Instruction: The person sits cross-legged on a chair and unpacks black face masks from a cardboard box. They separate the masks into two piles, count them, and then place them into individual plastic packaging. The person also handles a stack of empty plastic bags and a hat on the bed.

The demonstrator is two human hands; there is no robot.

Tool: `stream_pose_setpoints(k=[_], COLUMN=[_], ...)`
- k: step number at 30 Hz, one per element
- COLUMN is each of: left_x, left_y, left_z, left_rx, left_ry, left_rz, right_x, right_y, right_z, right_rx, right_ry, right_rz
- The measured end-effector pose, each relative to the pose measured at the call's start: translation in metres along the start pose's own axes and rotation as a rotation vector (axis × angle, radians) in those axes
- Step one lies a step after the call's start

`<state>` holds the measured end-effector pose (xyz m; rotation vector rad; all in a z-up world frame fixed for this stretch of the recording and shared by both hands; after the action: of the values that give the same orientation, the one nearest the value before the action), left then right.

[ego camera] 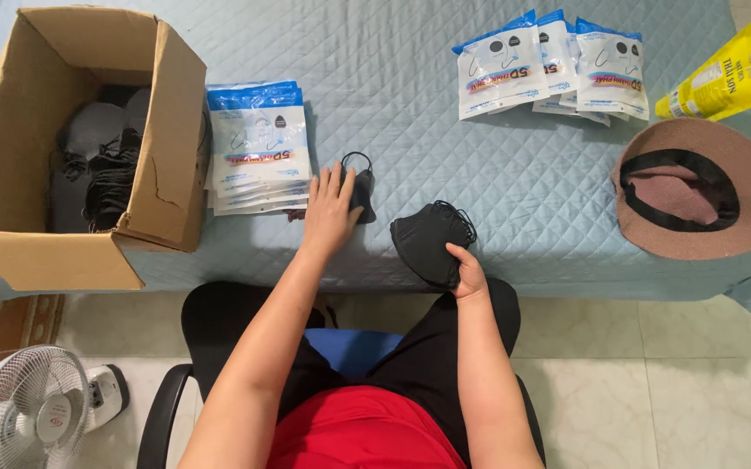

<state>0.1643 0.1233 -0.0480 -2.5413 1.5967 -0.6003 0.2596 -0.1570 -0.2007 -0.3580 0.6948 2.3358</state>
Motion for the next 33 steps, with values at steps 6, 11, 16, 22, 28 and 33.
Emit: stream_pose_setpoints(k=[6,11,16,22,28,33], left_x=[0.014,0.039,0.044,0.072,0.062,0.058], left_y=[-0.008,0.006,0.014,0.035,0.04,0.038], left_z=[0.04,0.029,0.005,-0.001,0.021,0.009], left_rx=[-0.209,-0.146,0.026,0.019,-0.07,-0.125], left_ry=[-0.028,0.108,0.291,0.23,0.234,0.304], left_rz=[-0.139,-0.073,-0.079,0.15,0.063,0.024], right_x=[-0.003,-0.001,-0.002,-0.001,0.0,0.006], right_y=[0.002,-0.005,0.002,-0.001,0.004,0.005], right_z=[-0.001,-0.011,0.01,0.005,0.015,0.018], right_rx=[0.001,-0.004,-0.044,-0.011,0.014,0.02], right_ry=[0.02,0.039,0.054,0.102,0.163,0.162], right_rz=[0.0,0.002,-0.028,-0.043,-0.089,-0.09])
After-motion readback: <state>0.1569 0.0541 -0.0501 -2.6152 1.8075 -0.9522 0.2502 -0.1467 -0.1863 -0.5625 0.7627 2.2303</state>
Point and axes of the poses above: each hand's wrist, its own y-axis away from the middle knuckle, its own z-axis out of the palm, x = y × z, the point moved 5 cm from there along -y, towards the middle knuckle, and after that the axes turned 8 degrees about -z, right-handed, at the moved point
